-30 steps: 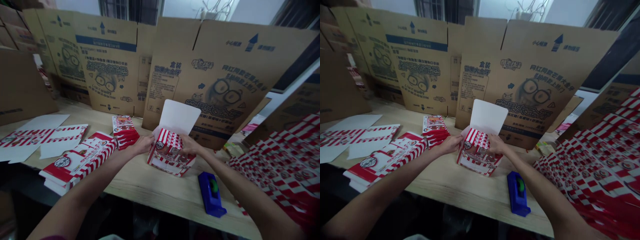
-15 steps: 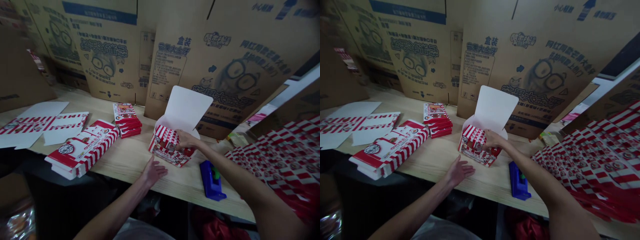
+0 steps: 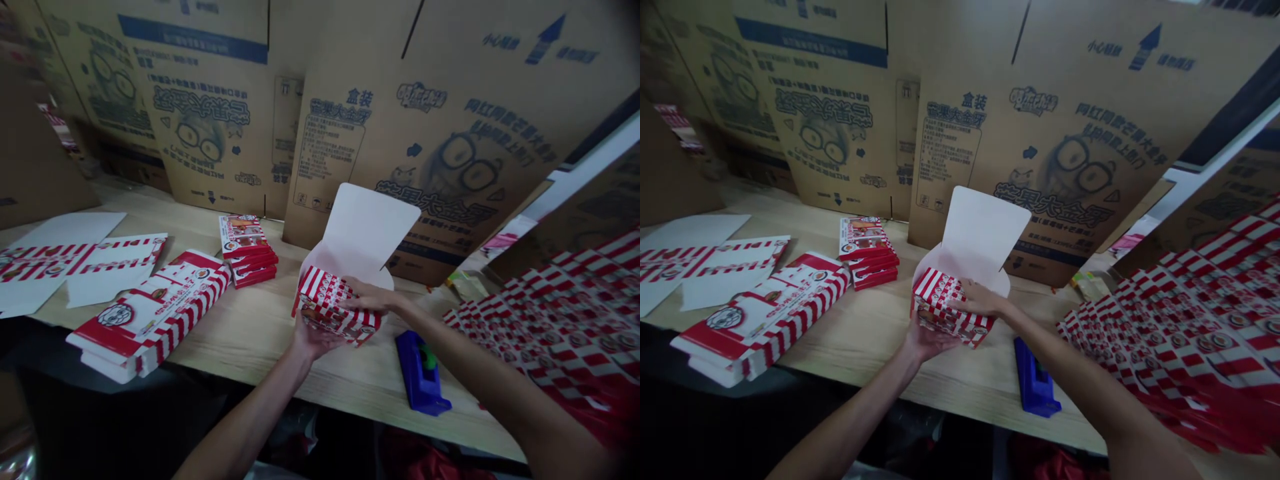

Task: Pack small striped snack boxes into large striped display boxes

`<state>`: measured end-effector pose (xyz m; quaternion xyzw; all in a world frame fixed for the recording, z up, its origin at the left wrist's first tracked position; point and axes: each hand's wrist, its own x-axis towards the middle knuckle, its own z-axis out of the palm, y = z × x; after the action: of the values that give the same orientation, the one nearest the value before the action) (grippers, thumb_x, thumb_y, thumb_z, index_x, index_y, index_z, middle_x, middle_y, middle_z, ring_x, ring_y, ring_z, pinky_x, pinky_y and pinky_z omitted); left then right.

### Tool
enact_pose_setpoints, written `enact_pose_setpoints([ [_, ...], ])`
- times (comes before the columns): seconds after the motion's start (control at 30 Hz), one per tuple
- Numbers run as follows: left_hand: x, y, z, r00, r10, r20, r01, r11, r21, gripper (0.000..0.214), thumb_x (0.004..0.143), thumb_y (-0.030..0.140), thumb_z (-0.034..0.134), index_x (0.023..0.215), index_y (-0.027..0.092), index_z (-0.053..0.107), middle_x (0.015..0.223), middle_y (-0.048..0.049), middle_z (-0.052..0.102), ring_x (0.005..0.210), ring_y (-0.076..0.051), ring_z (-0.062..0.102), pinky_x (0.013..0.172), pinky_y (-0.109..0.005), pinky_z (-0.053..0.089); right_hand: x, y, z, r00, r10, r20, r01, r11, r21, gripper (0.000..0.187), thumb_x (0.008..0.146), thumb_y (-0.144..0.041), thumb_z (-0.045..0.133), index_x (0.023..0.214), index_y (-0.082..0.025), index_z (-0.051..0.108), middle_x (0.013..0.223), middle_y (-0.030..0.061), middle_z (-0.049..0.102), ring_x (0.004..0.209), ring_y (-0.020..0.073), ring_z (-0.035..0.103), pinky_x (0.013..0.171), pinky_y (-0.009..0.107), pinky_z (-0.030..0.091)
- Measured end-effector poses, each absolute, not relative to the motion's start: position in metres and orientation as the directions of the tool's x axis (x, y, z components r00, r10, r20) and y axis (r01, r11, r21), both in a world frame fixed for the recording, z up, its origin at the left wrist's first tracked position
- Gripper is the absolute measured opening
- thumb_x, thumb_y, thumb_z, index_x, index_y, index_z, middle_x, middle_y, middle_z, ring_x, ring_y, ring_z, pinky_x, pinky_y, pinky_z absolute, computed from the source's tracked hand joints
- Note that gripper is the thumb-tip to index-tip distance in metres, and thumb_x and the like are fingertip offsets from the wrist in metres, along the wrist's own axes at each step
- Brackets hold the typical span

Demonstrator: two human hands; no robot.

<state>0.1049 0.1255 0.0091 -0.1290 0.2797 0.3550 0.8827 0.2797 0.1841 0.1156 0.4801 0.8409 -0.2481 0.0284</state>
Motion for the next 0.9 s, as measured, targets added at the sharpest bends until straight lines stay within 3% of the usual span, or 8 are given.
enact_pose_setpoints([
  [0.17, 0.102, 0.123, 0.016, 0.621, 0.541, -0.567, -0.667, 0.744, -0.02, 0.105, 0.075, 0.086, 0.023, 0.142, 0.006, 0.034, 0.146, -0.0313, 0.036, 0.132, -0.049, 0.039, 0.082, -0.057, 0.05, 0.277, 0.18, 0.103, -0.458, 0.859, -0.228, 0.884, 0.414, -0.215, 0.085, 0.089, -0.069, 0.034, 0.145, -0.005, 0.031, 0.143, 0.0287, 0.042, 0.128, 0.0425, 0.043, 0.105, 0.057, 0.034],
  [0.33, 0.084, 0.108, 0.024, 0.511, 0.497, -0.702, -0.611, 0.784, 0.11, 0.094, 0.079, 0.08, 0.031, 0.134, 0.005, 0.036, 0.132, -0.0332, 0.048, 0.118, -0.046, 0.053, 0.08, -0.059, 0.051, 0.281, 0.189, 0.112, -0.45, 0.833, -0.323, 0.885, 0.368, -0.283, 0.103, 0.08, -0.078, 0.04, 0.153, -0.007, 0.018, 0.154, 0.026, 0.027, 0.139, 0.0426, 0.032, 0.111, 0.056, 0.029],
  [0.43, 0.055, 0.1, 0.033, 0.393, 0.591, -0.705, -0.603, 0.744, 0.287, 0.059, 0.087, 0.063, 0.042, 0.113, 0.011, 0.048, 0.104, -0.0234, 0.064, 0.094, -0.036, 0.066, 0.076, -0.053, 0.053, 0.286, 0.202, 0.116, -0.48, 0.824, -0.302, 0.858, 0.367, -0.36, 0.097, 0.082, -0.076, 0.04, 0.151, -0.011, 0.026, 0.151, 0.0217, 0.038, 0.136, 0.0378, 0.04, 0.114, 0.05, 0.029],
  [0.53, 0.012, 0.102, 0.049, 0.236, 0.775, -0.587, -0.594, 0.593, 0.544, 0.031, 0.089, 0.046, 0.048, 0.089, 0.015, 0.054, 0.083, -0.0135, 0.066, 0.078, -0.026, 0.067, 0.074, -0.043, 0.054, 0.287, 0.213, 0.122, -0.493, 0.83, -0.261, 0.843, 0.381, -0.381, 0.083, 0.084, -0.073, 0.041, 0.145, -0.017, 0.04, 0.143, 0.0167, 0.05, 0.129, 0.0348, 0.048, 0.112, 0.047, 0.034],
  [0.67, -0.062, 0.133, 0.078, -0.11, 0.944, -0.31, -0.49, 0.22, 0.843, 0.027, 0.075, 0.04, 0.07, 0.08, 0.016, 0.058, 0.079, -0.0075, 0.065, 0.075, -0.021, 0.064, 0.073, -0.034, 0.051, 0.264, 0.206, 0.143, -0.366, 0.928, 0.07, 0.86, 0.366, -0.355, 0.071, 0.082, -0.066, 0.049, 0.129, -0.012, 0.055, 0.129, 0.0212, 0.059, 0.118, 0.038, 0.055, 0.106, 0.053, 0.037],
  [0.77, -0.116, 0.182, 0.099, -0.357, 0.92, -0.163, -0.371, 0.021, 0.929, 0.035, 0.063, 0.038, 0.08, 0.082, 0.018, 0.058, 0.083, -0.0017, 0.062, 0.081, -0.017, 0.06, 0.071, -0.025, 0.046, 0.215, 0.182, 0.156, -0.259, 0.916, 0.305, 0.68, 0.397, -0.616, 0.055, 0.081, -0.059, 0.057, 0.115, -0.016, 0.06, 0.116, 0.0162, 0.064, 0.109, 0.0325, 0.059, 0.101, 0.05, 0.042],
  [0.83, -0.144, 0.22, 0.108, -0.46, 0.879, -0.128, -0.299, -0.018, 0.954, 0.04, 0.061, 0.037, 0.083, 0.084, 0.02, 0.056, 0.086, 0.0001, 0.06, 0.089, -0.017, 0.057, 0.071, -0.023, 0.044, 0.171, 0.166, 0.15, -0.239, 0.948, 0.211, 0.375, 0.29, -0.88, 0.052, 0.077, -0.06, 0.062, 0.11, -0.02, 0.06, 0.102, 0.0102, 0.068, 0.099, 0.027, 0.063, 0.092, 0.045, 0.049],
  [0.9, -0.163, 0.257, 0.11, -0.493, 0.86, -0.13, -0.254, 0.0, 0.967, 0.043, 0.062, 0.038, 0.083, 0.087, 0.02, 0.054, 0.086, -0.0002, 0.059, 0.095, -0.019, 0.056, 0.072, -0.025, 0.044, 0.126, 0.161, 0.131, -0.281, 0.959, -0.027, 0.113, 0.006, -0.994, 0.056, 0.071, -0.061, 0.069, 0.109, -0.022, 0.058, 0.101, 0.0081, 0.068, 0.094, 0.0245, 0.065, 0.085, 0.04, 0.052],
])
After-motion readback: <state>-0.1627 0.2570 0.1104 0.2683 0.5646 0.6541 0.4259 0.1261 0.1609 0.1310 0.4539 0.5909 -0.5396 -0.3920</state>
